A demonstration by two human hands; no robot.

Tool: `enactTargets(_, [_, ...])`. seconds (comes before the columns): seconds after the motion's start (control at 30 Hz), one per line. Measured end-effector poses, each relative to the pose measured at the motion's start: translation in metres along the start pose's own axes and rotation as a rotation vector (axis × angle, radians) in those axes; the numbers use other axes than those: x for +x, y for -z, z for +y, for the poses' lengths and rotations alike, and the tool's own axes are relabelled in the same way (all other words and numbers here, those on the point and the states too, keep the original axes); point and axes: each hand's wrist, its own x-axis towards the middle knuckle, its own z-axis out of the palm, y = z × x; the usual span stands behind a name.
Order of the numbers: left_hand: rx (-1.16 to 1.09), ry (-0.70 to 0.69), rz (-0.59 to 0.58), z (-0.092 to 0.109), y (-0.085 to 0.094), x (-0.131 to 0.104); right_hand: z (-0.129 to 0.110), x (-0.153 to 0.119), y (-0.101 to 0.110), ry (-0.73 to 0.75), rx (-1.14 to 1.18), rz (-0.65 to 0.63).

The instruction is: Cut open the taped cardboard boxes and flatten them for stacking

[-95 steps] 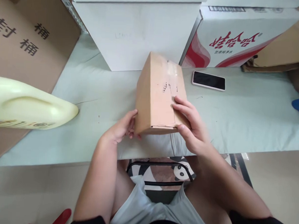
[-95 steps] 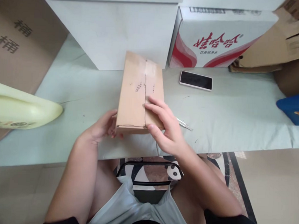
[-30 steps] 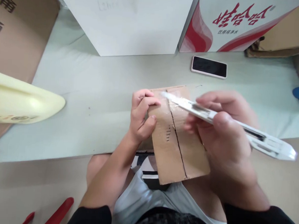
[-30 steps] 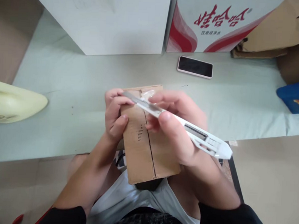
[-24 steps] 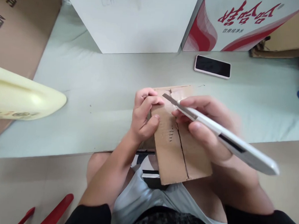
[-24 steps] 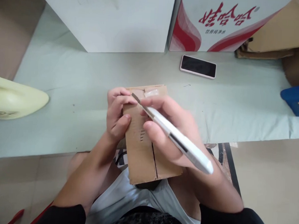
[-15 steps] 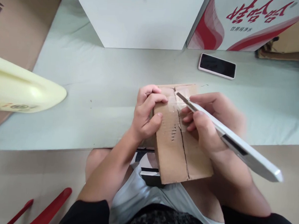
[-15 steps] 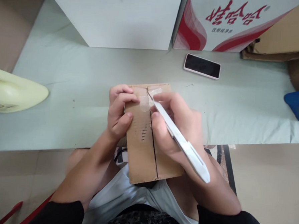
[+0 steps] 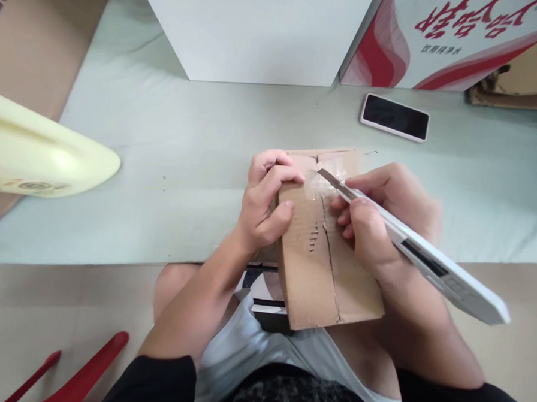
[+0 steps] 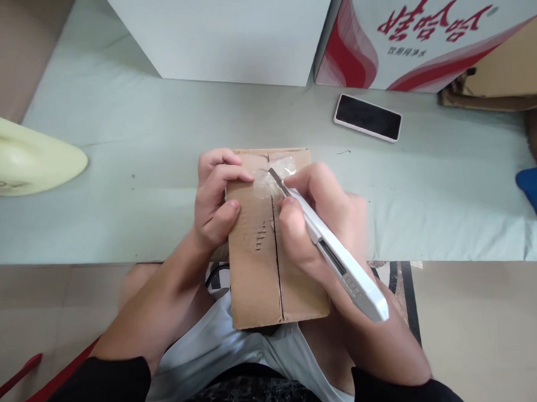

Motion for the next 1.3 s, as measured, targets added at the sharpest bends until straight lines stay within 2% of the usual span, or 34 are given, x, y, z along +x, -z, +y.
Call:
enactTargets(0.23, [-0.026, -0.011, 0.033, 0.001, 0.000, 0.000, 0.000, -0.001, 0.000, 0.080, -0.072, 0.031])
enactTargets(0.4, [-0.022, -0.003, 0.027, 0.002, -0.001, 0.001, -0.006, 0.000, 0.001, 0.078, -0.137, 0.008])
enactTargets(0.73, [-0.045, -0.013, 0.047, 0.002, -0.004, 0.000, 0.002, 0.004, 0.001, 0.175, -0.219, -0.024])
enactTargets(0.9, [-0.057, -0.011, 0.046, 0.004, -0.002, 0.000, -0.006, 0.003, 0.001, 0.152, -0.248, -0.029])
enactTargets(1.07, [-0.013, -0.016, 0.040, 0.003, -0.002, 0.001, -0.016, -0.005, 0.001, 0.046, -0.185, 0.028])
enactTargets(1.3, [0.008, -0.012, 0.041, 0.003, -0.003, 0.000, -0.004, -0.007, -0.001, 0.097, -0.119, 0.114])
